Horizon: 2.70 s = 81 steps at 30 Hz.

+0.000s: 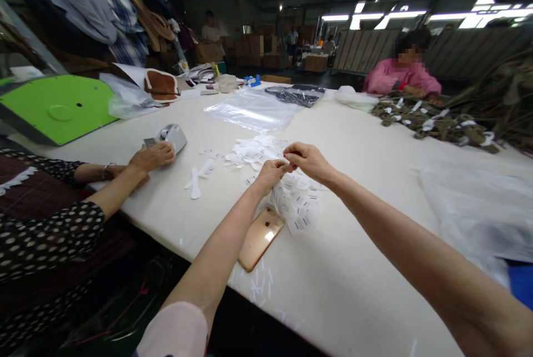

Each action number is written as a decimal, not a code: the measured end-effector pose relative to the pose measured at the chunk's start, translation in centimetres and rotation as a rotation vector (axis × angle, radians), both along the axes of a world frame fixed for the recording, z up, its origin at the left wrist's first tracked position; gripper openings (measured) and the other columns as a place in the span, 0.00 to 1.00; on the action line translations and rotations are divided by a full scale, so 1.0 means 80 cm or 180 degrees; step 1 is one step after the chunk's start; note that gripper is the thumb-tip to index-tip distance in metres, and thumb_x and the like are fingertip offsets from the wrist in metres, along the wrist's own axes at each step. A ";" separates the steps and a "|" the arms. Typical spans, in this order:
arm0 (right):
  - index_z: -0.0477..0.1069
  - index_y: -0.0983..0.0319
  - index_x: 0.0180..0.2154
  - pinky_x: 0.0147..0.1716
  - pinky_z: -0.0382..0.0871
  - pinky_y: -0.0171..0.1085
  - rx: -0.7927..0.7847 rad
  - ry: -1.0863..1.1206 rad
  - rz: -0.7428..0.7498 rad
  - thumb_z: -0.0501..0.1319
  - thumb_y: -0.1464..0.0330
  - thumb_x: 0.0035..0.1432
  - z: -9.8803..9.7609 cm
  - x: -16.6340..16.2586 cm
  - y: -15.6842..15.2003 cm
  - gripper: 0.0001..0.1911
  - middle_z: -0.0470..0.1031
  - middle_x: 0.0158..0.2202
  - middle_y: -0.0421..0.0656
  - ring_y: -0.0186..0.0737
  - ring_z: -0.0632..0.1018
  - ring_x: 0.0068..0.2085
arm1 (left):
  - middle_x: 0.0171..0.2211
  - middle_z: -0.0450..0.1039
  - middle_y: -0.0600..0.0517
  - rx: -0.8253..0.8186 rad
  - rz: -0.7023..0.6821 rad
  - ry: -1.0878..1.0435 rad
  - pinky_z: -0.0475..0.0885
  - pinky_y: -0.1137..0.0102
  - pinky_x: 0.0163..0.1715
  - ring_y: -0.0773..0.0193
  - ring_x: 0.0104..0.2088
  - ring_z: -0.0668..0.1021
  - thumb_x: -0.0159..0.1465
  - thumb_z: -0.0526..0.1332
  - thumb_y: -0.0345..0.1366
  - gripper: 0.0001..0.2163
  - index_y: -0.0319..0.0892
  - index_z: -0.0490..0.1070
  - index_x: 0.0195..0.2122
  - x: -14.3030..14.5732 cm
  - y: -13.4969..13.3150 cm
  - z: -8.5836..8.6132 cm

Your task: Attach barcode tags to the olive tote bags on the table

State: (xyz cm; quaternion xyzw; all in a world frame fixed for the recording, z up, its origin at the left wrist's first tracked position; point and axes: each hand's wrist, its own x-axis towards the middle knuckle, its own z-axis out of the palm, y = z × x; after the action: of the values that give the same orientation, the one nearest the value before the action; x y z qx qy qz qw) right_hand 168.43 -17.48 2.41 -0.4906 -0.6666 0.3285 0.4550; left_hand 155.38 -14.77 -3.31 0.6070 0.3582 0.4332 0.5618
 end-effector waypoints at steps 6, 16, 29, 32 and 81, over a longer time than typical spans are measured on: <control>0.69 0.59 0.42 0.38 0.64 0.39 0.0316 -0.0246 -0.0670 0.57 0.61 0.52 -0.073 0.033 -0.035 0.16 0.69 0.43 0.45 0.39 0.70 0.38 | 0.15 0.60 0.56 -0.0195 0.0144 -0.0160 0.55 0.74 0.23 0.73 0.19 0.62 0.50 0.63 0.45 0.14 0.37 0.72 0.22 -0.022 0.002 0.007; 0.69 0.60 0.41 0.47 0.61 0.46 -0.0290 0.0662 -0.1463 0.54 0.55 0.51 -0.182 0.052 -0.071 0.20 0.69 0.45 0.47 0.46 0.68 0.48 | 0.33 0.73 0.48 -0.0126 -0.0070 -0.0296 0.64 0.74 0.30 0.68 0.31 0.72 0.52 0.64 0.44 0.13 0.37 0.72 0.23 -0.038 0.003 0.044; 0.69 0.63 0.35 0.33 0.70 0.37 -0.1885 0.3706 -0.0754 0.59 0.59 0.51 -0.139 0.053 -0.101 0.14 0.74 0.32 0.44 0.39 0.76 0.31 | 0.32 0.76 0.49 -0.0646 0.0174 -0.1256 0.69 0.70 0.35 0.67 0.31 0.74 0.50 0.66 0.43 0.12 0.38 0.70 0.22 0.014 -0.011 0.011; 0.69 0.63 0.33 0.32 0.70 0.38 -0.2007 0.3987 -0.0877 0.56 0.59 0.54 -0.142 0.061 -0.108 0.13 0.74 0.30 0.45 0.40 0.76 0.31 | 0.30 0.76 0.49 -0.0961 0.0298 -0.1480 0.69 0.69 0.35 0.66 0.30 0.74 0.48 0.67 0.43 0.13 0.37 0.69 0.22 0.022 -0.015 -0.010; 0.67 0.57 0.48 0.38 0.64 0.34 -0.0402 -0.2061 -0.0308 0.50 0.71 0.56 -0.128 0.098 -0.108 0.18 0.74 0.43 0.43 0.40 0.74 0.42 | 0.34 0.76 0.47 -0.1139 0.0106 -0.1182 0.68 0.69 0.33 0.63 0.34 0.74 0.49 0.67 0.44 0.14 0.38 0.69 0.24 0.047 -0.061 -0.047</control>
State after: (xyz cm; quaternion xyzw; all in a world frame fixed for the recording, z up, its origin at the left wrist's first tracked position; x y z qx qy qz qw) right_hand 176.26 -26.12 -7.81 -0.6279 -0.7308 0.1742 0.2034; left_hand 159.15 -19.66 -7.06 0.4020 0.3299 0.4762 0.7091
